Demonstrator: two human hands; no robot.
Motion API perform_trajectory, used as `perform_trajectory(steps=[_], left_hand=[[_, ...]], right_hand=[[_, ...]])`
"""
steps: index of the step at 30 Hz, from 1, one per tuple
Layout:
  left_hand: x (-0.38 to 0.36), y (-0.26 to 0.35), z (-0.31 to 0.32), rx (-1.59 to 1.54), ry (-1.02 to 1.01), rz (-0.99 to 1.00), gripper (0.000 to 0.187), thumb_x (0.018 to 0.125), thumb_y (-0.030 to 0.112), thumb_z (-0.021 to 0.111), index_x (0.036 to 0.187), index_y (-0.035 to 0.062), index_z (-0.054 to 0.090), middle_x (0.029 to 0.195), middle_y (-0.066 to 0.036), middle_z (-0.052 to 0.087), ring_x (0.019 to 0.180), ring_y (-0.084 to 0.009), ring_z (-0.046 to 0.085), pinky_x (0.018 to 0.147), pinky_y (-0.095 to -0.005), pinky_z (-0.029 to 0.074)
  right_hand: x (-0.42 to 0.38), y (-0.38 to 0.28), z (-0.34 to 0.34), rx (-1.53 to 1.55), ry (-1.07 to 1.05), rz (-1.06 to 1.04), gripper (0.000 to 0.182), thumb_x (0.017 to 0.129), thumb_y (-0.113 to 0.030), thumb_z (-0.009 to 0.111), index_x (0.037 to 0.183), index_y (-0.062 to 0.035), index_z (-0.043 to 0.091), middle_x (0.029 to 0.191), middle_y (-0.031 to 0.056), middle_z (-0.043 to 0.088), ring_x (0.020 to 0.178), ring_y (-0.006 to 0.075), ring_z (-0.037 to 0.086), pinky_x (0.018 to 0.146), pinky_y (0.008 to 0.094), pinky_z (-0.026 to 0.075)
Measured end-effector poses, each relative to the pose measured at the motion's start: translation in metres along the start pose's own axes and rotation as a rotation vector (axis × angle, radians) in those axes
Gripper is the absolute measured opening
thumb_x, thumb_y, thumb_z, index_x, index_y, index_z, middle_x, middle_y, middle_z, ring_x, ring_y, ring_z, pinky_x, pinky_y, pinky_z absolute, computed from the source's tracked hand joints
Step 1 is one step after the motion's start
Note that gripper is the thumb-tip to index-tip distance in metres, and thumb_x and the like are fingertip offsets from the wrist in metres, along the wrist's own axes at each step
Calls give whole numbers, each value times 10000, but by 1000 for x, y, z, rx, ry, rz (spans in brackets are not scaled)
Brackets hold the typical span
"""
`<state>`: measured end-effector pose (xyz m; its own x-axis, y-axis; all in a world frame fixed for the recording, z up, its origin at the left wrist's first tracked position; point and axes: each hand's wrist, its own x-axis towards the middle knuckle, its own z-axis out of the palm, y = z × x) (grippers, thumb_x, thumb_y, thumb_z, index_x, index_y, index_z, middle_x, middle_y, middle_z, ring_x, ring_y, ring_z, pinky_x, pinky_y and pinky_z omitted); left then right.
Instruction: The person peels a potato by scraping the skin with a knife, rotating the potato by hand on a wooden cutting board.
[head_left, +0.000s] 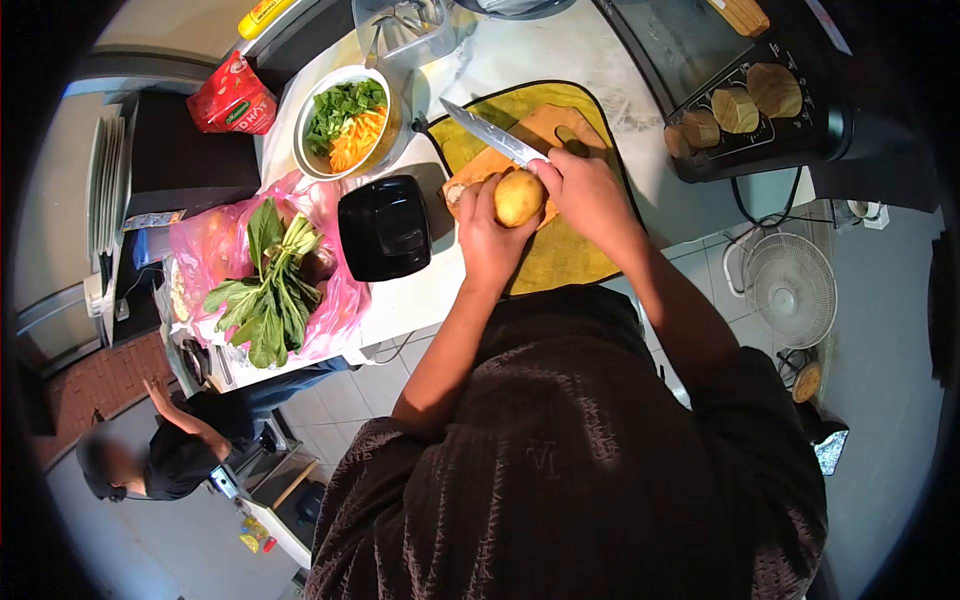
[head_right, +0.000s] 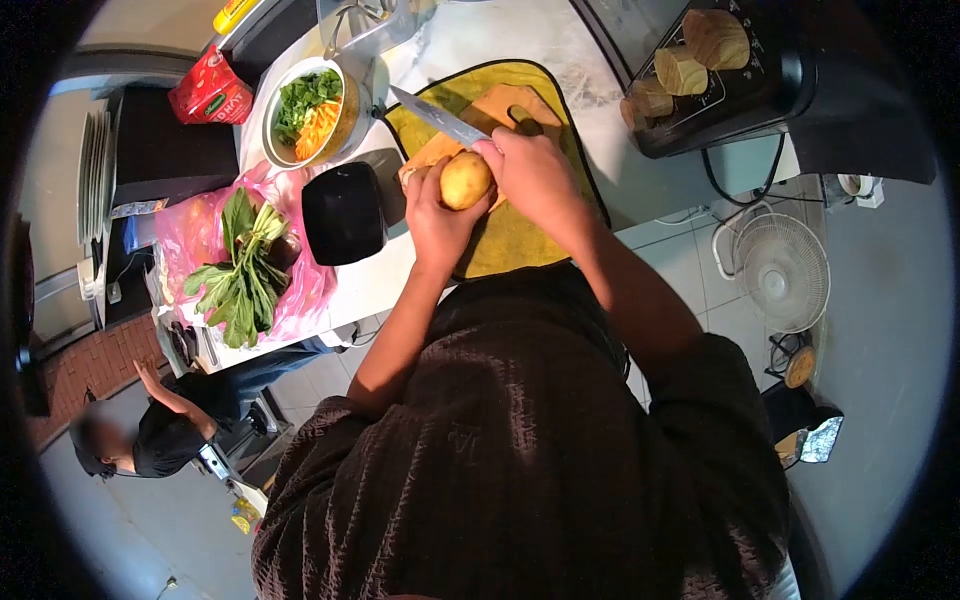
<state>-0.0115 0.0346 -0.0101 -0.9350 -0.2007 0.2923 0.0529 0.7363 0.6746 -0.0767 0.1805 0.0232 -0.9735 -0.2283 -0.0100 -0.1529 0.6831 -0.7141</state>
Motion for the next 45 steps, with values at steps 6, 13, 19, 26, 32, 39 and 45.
perform_trajectory(steps=[6,13,19,26,32,39,45], left_hand=[[-3,-11,2,-51,32,1,696,666,199,884,1258,-6,579,1159,-200,555,1055,-384,577,941,-421,481],[-9,-5,-5,-84,-166,112,760,825,169,758,1448,32,346,1269,-261,410,1215,-414,456,1053,-420,382],[-4,-15,-8,-166,-103,105,683,712,128,877,1287,-27,541,1204,-190,604,1063,-324,614,936,-383,490],[-7,-14,1,-170,-31,43,610,640,204,913,1139,-20,642,1061,-164,656,911,-293,663,800,-368,546],[-5,-5,-3,-177,-42,4,599,660,166,883,1176,-24,644,1032,-154,630,911,-300,651,802,-368,543],[14,-7,-34,-129,-110,84,587,689,35,786,1255,39,626,1157,-167,520,1047,-327,585,910,-383,504],[13,-22,-28,-405,-311,-110,695,822,-13,717,1436,2,391,1381,-186,497,1320,-279,492,1062,-368,434]], right_hand=[[-12,-4,2,59,26,7,336,972,-343,573,833,-38,593,742,224,638,738,457,616,661,538,474],[-16,-2,-5,185,47,146,335,987,-338,543,874,-30,605,789,227,652,761,479,599,685,554,459],[-24,-2,0,131,-15,151,330,989,-352,535,904,-37,583,838,231,657,804,499,583,744,558,449],[-27,1,14,92,-16,57,335,983,-364,542,899,-40,574,820,228,657,781,501,576,754,550,446],[-20,-7,-2,121,23,96,339,980,-362,551,893,-35,585,817,221,658,793,493,591,739,551,454],[-21,-6,-16,187,-59,204,358,983,-348,559,886,-3,567,795,239,627,770,472,583,674,514,459],[-27,-9,-7,194,-24,197,347,982,-338,564,884,-5,571,816,242,635,806,476,595,689,520,459]])
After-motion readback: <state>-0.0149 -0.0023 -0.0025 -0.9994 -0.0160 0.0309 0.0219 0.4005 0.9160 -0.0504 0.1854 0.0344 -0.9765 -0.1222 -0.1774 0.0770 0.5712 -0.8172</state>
